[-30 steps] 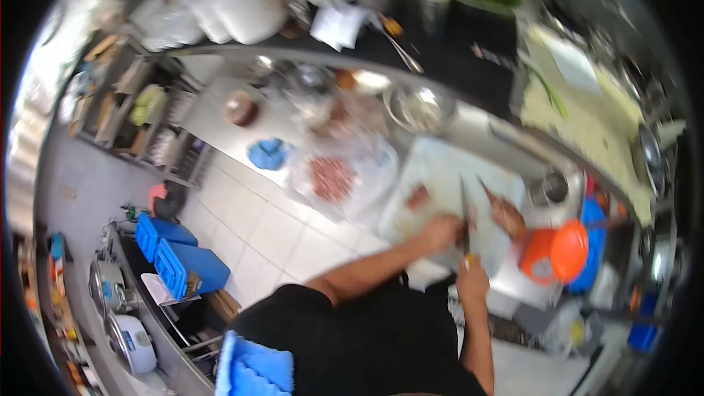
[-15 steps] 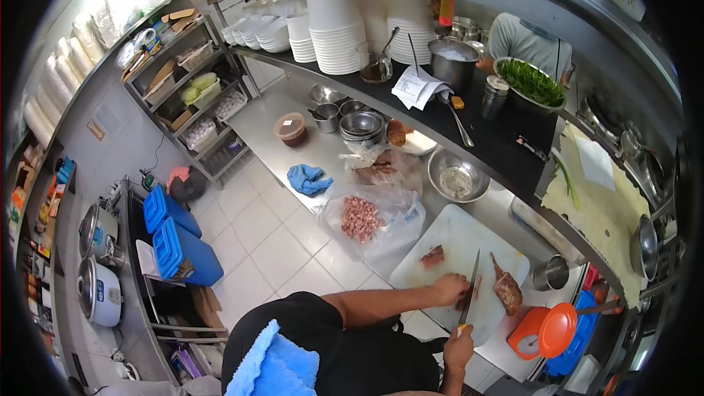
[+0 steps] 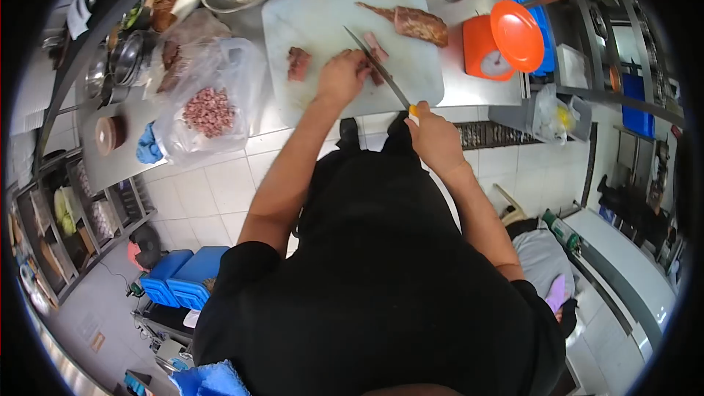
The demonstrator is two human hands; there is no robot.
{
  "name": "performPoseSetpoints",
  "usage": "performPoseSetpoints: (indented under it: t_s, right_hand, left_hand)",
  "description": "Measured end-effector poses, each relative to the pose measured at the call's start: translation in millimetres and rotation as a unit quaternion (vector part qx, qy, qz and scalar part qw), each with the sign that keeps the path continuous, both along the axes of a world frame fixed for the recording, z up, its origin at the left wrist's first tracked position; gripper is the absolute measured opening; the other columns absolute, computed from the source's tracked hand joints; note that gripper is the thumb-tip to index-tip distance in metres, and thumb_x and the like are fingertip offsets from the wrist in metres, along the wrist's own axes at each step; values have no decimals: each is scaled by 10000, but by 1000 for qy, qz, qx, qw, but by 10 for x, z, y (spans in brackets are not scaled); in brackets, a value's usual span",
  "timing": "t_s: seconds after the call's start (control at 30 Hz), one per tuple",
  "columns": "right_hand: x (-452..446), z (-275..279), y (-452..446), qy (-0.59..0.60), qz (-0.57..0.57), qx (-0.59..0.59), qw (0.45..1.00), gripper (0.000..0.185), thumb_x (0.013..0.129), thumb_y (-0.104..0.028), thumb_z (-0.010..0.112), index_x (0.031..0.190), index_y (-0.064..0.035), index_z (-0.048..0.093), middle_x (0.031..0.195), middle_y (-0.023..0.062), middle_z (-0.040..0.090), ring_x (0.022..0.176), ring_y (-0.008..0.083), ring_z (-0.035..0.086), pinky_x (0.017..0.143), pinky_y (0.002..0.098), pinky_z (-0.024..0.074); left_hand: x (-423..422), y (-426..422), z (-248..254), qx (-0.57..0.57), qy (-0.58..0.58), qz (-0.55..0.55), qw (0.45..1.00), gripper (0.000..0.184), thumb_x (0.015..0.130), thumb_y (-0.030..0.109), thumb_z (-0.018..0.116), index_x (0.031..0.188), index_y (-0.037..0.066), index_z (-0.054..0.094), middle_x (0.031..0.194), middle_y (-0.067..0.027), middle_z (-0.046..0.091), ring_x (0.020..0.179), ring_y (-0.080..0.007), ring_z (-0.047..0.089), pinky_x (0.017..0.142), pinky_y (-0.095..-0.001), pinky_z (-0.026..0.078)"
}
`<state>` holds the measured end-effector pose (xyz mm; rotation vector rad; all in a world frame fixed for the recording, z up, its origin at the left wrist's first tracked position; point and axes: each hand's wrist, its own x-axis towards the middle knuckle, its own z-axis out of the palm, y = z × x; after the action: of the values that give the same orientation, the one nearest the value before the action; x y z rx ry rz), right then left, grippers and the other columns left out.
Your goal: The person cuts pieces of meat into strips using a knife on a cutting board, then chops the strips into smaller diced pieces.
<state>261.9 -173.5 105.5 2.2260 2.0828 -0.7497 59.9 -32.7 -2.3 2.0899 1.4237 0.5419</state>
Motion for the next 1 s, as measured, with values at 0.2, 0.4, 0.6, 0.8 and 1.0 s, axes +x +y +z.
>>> performPoseSetpoints:
  t_s: [0.2, 0.4, 0.6, 0.8, 1.0]
  right_hand:
    - [-22, 108, -176, -17, 0, -37, 999, 343, 1041, -288, 626, 1186, 10, 535, 827, 230, 741, 780, 433, 743, 700, 544, 587]
    - [-60, 28, -169, 0, 4, -53, 999, 414, 1060, -331, 610, 1202, 49, 527, 784, 252, 712, 739, 448, 725, 653, 547, 579]
    - [-161, -273, -77, -1, 7, -18, 1000, 428, 1066, -325, 595, 1214, 67, 507, 765, 250, 706, 705, 443, 720, 627, 539, 575]
    - [-231, -544, 68, 23, -18, -46, 999, 388, 1070, -297, 562, 1211, 53, 474, 822, 265, 731, 764, 474, 731, 673, 567, 579]
    - [-298, -578, 392, 52, -19, -28, 998, 368, 1060, -271, 577, 1192, 59, 483, 869, 293, 732, 821, 494, 732, 740, 589, 580]
  left_hand:
    - [-8, -20, 30, 19, 3, -9, 1000, 158, 907, 187, 791, 1005, 86, 720, 984, -96, 733, 928, -312, 742, 802, -444, 586]
    - [-17, 2, 15, 26, -16, -23, 999, 163, 895, 164, 789, 1003, 67, 715, 997, -95, 723, 919, -325, 718, 806, -447, 575]
    - [-30, 7, -16, 38, -29, -30, 998, 163, 889, 147, 781, 1007, 58, 714, 1004, -101, 714, 967, -338, 702, 836, -463, 566]
    - [-19, 0, -40, 41, -22, -34, 998, 156, 892, 142, 774, 1002, 51, 710, 1010, -104, 707, 995, -347, 693, 861, -466, 562]
    - [-45, 26, -52, 11, -55, -35, 998, 165, 911, 140, 776, 1040, 44, 738, 1035, -116, 732, 943, -345, 721, 824, -449, 580]
